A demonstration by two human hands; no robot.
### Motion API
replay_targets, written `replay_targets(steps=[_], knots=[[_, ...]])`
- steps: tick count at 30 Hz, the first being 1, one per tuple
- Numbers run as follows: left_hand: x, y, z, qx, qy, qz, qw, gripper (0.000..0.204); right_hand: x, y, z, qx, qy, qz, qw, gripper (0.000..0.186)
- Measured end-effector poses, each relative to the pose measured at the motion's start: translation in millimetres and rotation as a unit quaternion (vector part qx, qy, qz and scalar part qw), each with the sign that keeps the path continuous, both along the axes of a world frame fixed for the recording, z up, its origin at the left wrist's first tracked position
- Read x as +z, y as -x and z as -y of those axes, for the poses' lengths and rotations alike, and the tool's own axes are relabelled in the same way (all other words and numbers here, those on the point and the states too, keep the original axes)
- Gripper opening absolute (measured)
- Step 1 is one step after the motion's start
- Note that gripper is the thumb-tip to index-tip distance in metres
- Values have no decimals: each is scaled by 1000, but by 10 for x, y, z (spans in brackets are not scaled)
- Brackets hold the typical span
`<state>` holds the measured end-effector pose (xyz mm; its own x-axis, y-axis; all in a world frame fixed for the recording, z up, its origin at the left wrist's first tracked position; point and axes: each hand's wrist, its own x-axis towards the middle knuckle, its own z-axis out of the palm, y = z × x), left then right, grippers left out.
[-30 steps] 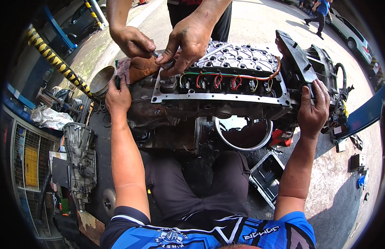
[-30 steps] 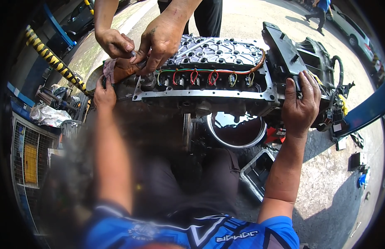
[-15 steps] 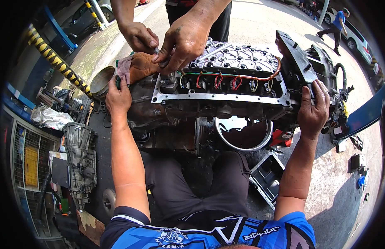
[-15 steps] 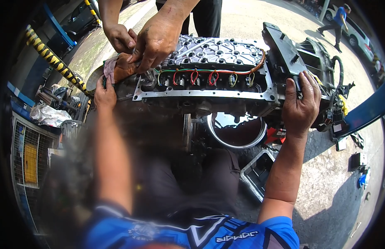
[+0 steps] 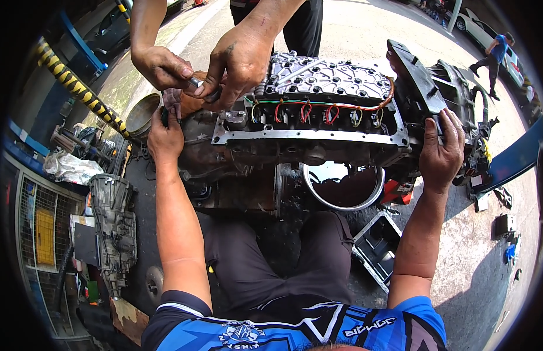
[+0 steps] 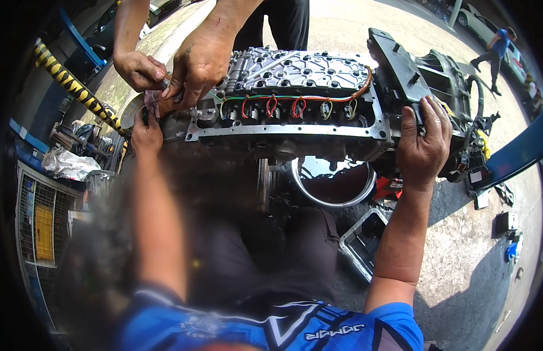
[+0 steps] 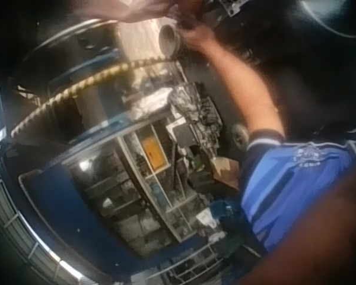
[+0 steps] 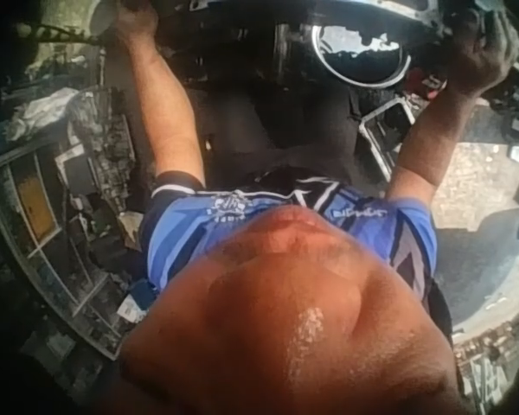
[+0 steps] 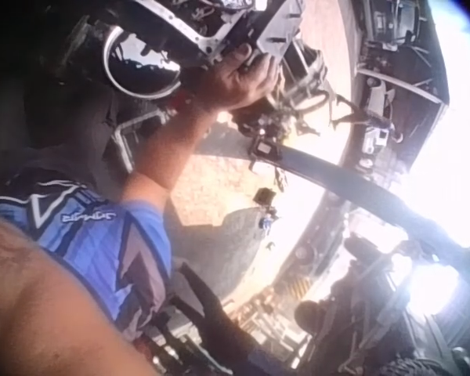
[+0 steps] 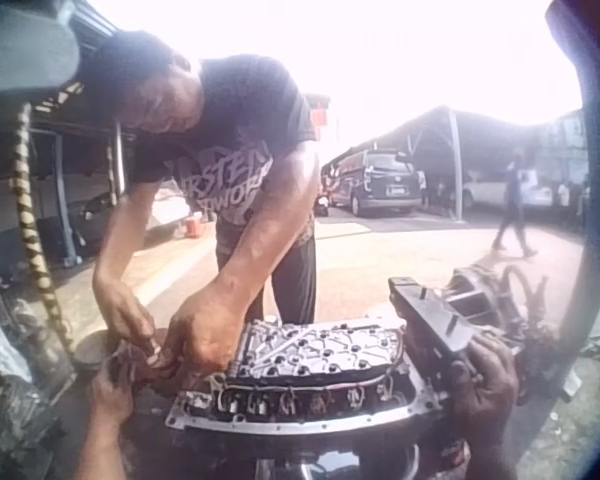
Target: Assembling and aligning the valve body on an automatic transmission unit.
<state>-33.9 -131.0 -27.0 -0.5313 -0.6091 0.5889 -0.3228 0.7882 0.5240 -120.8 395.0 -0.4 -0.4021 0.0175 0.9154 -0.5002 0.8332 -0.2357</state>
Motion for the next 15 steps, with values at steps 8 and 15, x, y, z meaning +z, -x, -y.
replay_targets(steps=[8, 15], knots=[[49, -3, -65, 8, -24, 6, 1000, 48, -9, 24, -8, 1, -1, -6, 1000, 35], [-9, 24, 35, -1, 15, -12, 1000, 46, 2, 23, -6, -4, -3, -6, 1000, 35]])
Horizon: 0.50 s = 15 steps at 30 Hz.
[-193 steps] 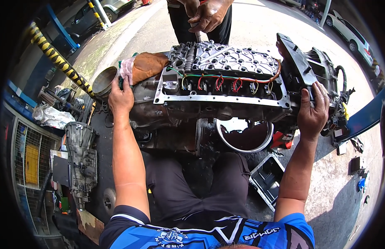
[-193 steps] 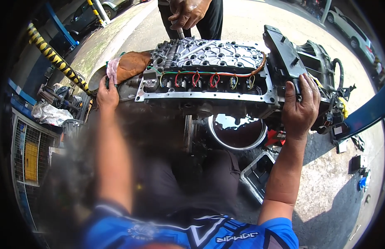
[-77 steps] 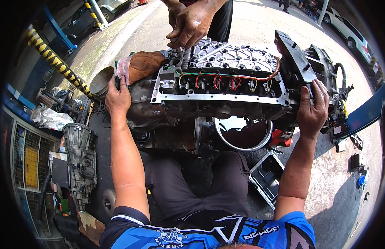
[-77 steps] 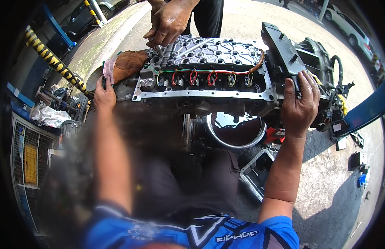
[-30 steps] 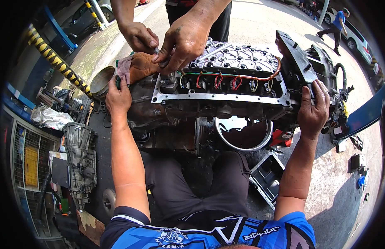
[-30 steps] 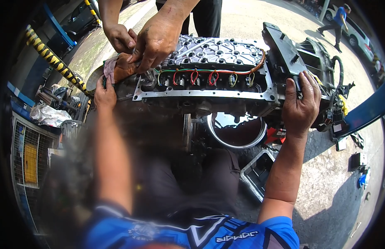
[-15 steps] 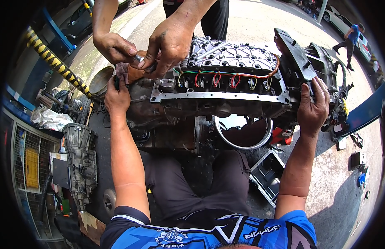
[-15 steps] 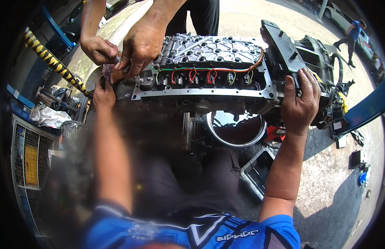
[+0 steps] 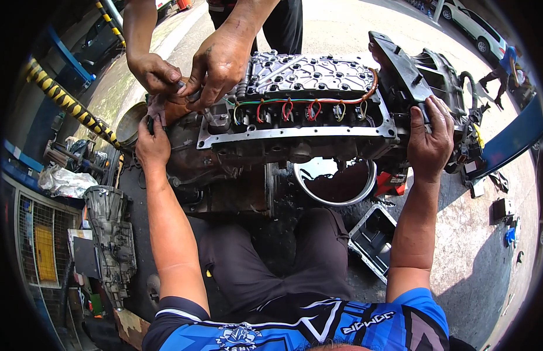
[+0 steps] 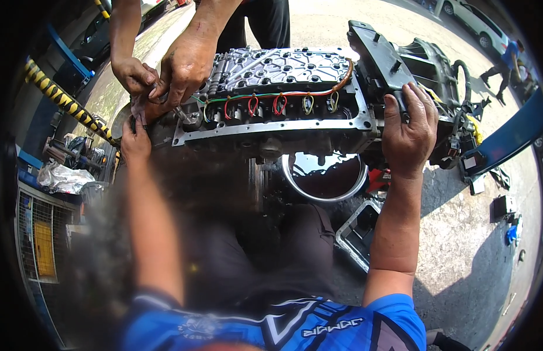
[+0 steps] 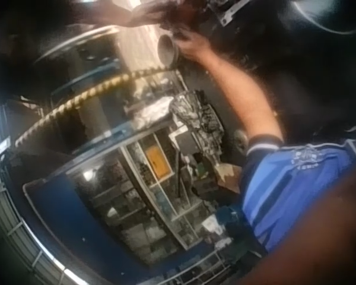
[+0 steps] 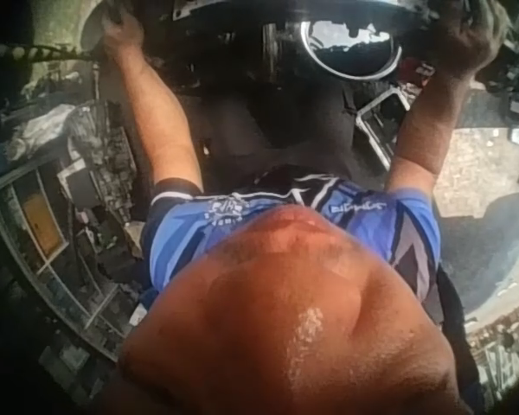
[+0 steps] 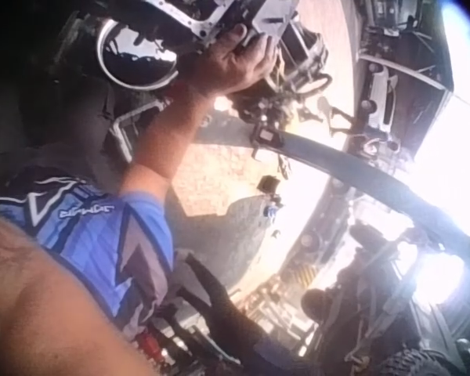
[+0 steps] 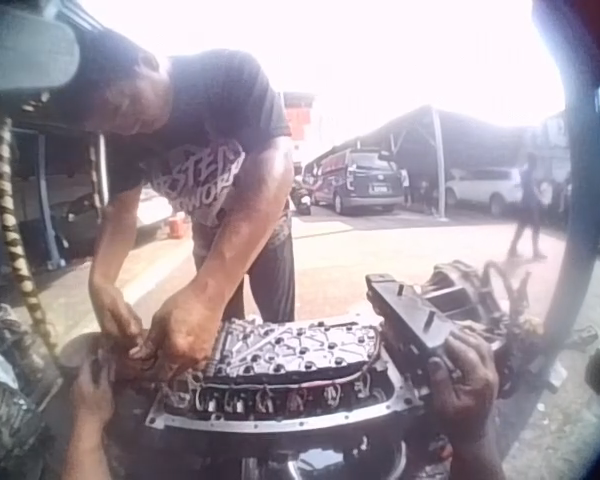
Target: Assembling and aligning the valve body on an automatic transmission unit.
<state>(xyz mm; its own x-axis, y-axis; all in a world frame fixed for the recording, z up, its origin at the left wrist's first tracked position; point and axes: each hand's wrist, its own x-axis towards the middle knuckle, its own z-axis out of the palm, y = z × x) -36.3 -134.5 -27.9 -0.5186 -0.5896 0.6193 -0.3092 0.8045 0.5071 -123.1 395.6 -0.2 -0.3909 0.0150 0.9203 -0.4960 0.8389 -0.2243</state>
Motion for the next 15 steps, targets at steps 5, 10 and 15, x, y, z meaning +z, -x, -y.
replay_targets(steps=[5, 10, 15], knots=[[4, -15, 3, 4, -5, 11, 1000, 47, -22, -2, 4, 7, 9, 2, 1000, 35], [25, -19, -61, -10, -18, 10, 1000, 49, -19, -3, -19, 10, 6, 3, 1000, 35], [7, -16, -4, 20, 0, 5, 1000, 52, -17, -6, 4, 8, 8, 6, 1000, 35]])
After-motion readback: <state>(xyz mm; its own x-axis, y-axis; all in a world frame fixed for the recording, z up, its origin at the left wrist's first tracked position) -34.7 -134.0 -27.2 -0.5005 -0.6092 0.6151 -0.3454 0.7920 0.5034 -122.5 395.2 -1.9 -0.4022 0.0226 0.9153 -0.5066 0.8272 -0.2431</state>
